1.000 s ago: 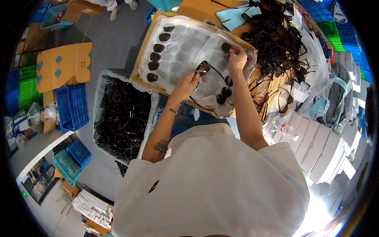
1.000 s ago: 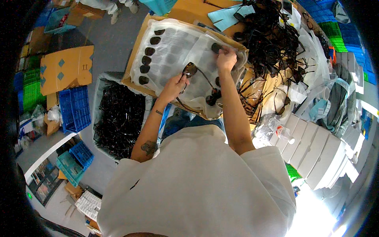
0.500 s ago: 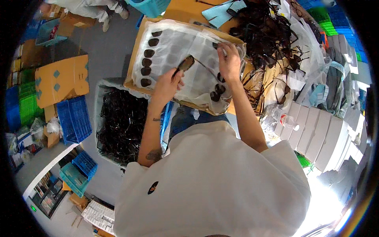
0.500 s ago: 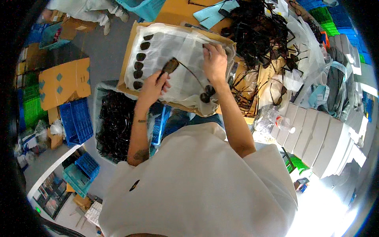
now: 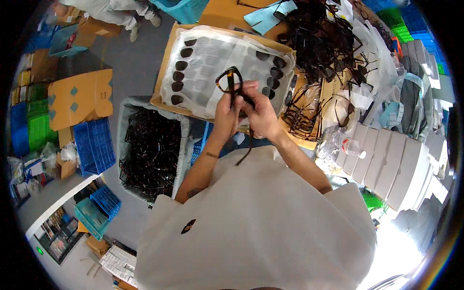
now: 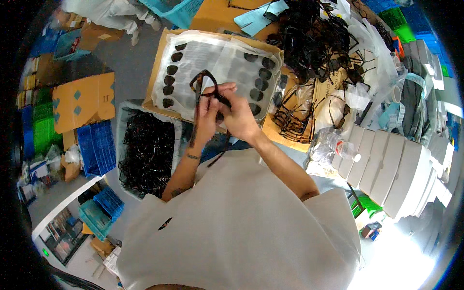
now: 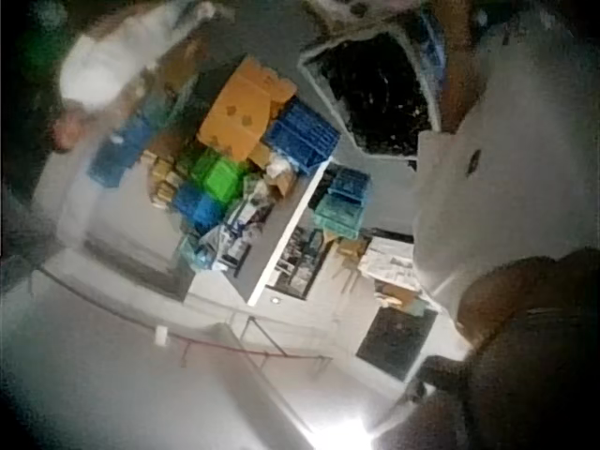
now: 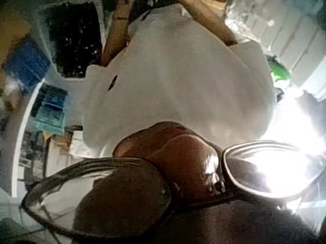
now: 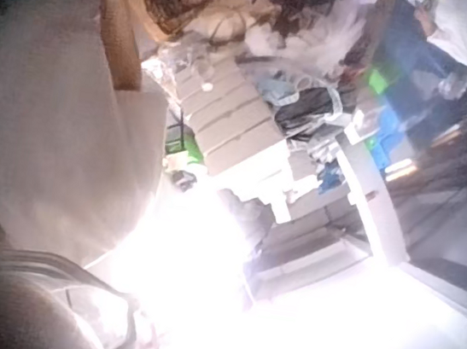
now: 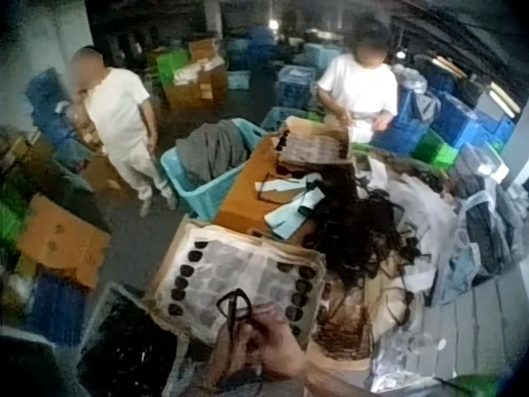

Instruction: The person assembles sunglasses by picking up lenses and frames from a tray and bin, then snapping them together. The person places the completed sunglasses into a pile on the table. The person repeats this process for multiple pairs.

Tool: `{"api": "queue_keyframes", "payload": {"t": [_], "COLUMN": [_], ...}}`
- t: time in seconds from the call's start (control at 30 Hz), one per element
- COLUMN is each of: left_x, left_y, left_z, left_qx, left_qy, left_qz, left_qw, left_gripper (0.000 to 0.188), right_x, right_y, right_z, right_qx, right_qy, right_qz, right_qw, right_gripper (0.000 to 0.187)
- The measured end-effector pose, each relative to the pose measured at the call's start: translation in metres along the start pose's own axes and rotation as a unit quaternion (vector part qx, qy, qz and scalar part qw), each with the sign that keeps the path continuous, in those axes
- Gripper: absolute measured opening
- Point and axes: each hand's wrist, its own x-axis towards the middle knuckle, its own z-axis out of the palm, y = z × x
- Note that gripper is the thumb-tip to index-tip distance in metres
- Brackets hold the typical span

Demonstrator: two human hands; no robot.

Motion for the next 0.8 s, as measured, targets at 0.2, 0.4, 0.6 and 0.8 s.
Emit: {"api": "queue_keyframes", "payload": {"t": [0.2,0.4,0.6,0.8], "left_x": [0.006,0.015,-0.046,-0.084], "left_y": [-0.006,-0.003,0.047,0.059], "left_z": [-0.011,-0.084,-0.15,-0.131], "left_qx": [0.214,-0.247,-0.264,-0.245], "left_qy": [0.102,0.325,0.35,0.34], "left_qz": [0.111,0.054,0.092,-0.024], "left_qw": [0.965,0.911,0.894,0.908], "left_gripper": [0.03,0.041,0.027,0.045], "right_x": [0.018,0.061,0.18,0.267], "right_y": [0.029,0.048,0.135,0.152], "right_z": [0.024,0.052,0.048,0.069], "right_qx": [0.237,0.334,-0.293,-0.384], "right_qy": [0.057,-0.04,0.084,0.124], "right_qz": [0.166,0.129,-0.047,-0.077], "right_qw": [0.955,0.933,0.951,0.912], "right_gripper": [0.025,0.034,0.022,0.021]}}
